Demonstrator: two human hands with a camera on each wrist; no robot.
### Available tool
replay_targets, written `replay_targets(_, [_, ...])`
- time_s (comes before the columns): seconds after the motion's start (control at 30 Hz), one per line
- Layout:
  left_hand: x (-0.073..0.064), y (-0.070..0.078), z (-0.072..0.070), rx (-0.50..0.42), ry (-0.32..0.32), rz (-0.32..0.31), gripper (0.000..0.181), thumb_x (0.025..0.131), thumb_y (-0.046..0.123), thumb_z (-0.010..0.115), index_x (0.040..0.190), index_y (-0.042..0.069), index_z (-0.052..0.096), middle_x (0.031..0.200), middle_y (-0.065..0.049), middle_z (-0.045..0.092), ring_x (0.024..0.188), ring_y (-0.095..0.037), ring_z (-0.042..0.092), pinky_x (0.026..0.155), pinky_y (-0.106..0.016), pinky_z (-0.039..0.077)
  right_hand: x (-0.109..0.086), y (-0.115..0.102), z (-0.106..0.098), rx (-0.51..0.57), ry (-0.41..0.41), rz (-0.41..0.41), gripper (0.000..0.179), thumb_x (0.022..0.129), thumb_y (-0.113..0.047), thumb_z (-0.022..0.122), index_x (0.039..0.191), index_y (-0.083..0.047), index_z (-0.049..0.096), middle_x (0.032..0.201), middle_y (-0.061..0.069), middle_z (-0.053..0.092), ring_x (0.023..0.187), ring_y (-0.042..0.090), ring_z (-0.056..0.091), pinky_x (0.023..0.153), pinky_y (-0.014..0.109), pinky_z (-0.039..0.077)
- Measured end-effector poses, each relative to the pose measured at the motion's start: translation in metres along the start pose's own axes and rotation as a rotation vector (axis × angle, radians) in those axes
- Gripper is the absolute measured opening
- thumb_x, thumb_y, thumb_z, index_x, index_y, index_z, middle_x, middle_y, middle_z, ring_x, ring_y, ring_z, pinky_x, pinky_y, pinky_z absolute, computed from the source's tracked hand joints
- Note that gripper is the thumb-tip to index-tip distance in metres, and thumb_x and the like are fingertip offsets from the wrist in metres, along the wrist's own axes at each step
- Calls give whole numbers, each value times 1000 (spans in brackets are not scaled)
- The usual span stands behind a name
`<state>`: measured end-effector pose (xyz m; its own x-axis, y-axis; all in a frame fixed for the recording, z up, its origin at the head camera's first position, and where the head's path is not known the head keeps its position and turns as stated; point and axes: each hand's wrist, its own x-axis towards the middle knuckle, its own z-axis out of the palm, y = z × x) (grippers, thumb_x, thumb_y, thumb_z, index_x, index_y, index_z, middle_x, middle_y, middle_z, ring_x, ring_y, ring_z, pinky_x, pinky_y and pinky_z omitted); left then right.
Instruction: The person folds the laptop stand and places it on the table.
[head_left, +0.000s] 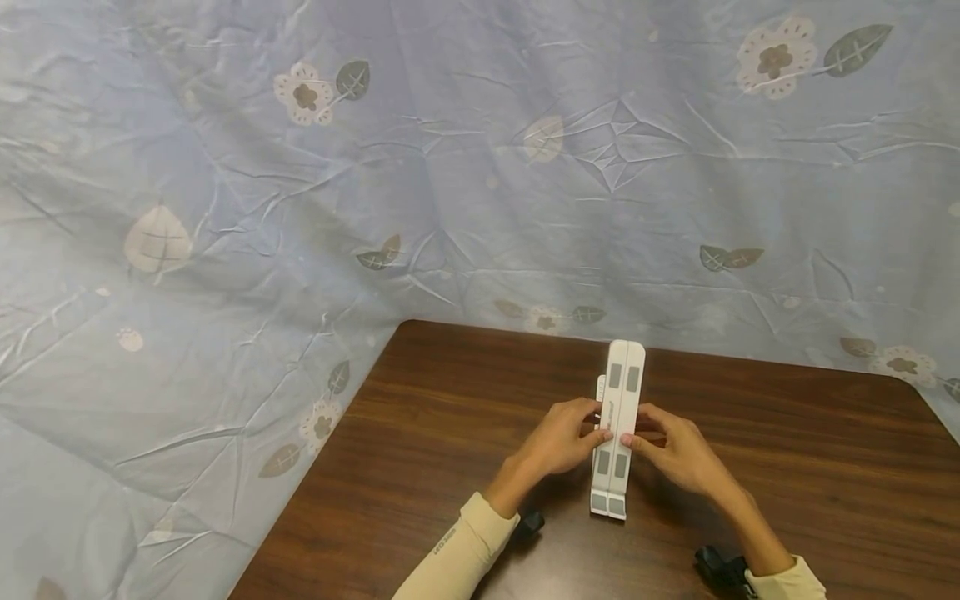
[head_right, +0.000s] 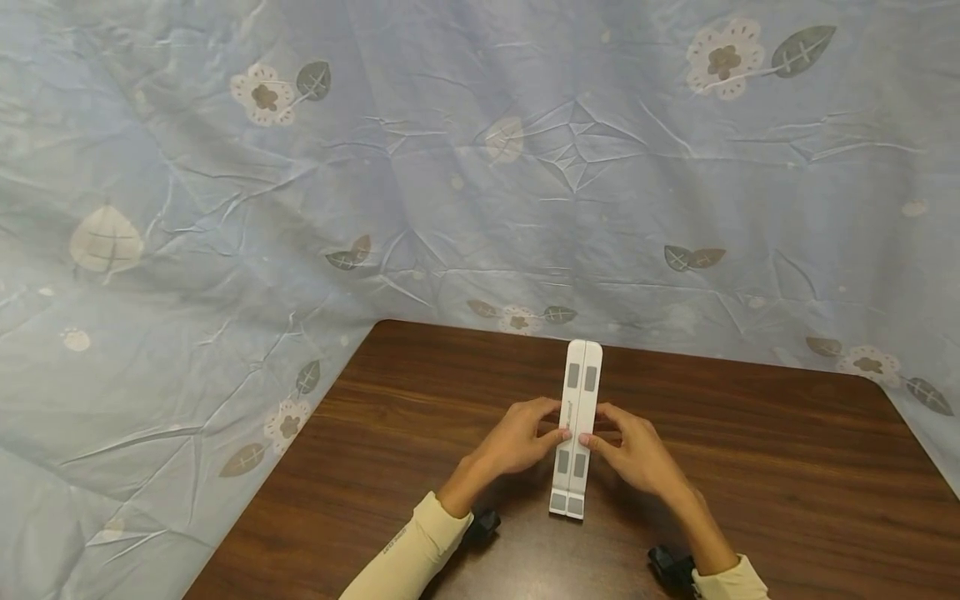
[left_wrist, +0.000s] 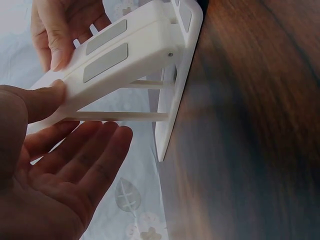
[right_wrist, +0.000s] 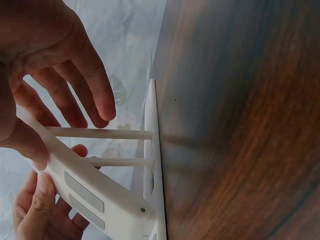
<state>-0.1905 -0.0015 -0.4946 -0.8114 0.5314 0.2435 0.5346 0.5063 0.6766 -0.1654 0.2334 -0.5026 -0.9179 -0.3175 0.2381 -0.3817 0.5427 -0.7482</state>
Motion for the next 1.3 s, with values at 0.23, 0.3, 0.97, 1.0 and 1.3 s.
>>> replay_targets(0.23, [1,-2,1,-15,-26,19,33,108,19,67,137,4,66,136,-14,74,125,-28,73,101,-35,63,-1,0,3,2,-8,-40,36,102,-19,74,134,-6,65,131,22,73,119,48,73,91,47,66])
replay_targets(0.3, [1,-2,2,-8,-24,26,32,108,19,67,136,4,66,135,-14,75,124,-27,74,100,-34,63,-2,-1,3,-8,-5,-46,35,103,-19,74,134,-7,65,130,22,74,119,47,73,91,48,66])
replay_targets(0.97, [-1,-4,2,-3,-19,43,31,108,19,66,135,5,67,135,-13,75,125,-19,73,100,-28,62,-1,3,6,-28,6,-76,35,104,-21,73,136,-8,65,131,20,74,119,45,74,91,48,66])
replay_targets(1.0, [-1,-4,2,3,-17,43,31,108,19,67,135,5,67,135,-12,75,125,-18,73,100,-26,62,-1,3,6,-30,9,-79,35,104,-21,73,136,-8,65,131,20,74,118,45,74,91,48,66])
replay_targets(1.3, [0,-3,3,8,-9,58,28,108,18,67,132,5,68,131,-13,76,122,-18,73,98,-23,61,-3,0,4,-43,25,-95,34,103,-20,74,134,-7,66,130,20,75,117,45,75,87,47,67])
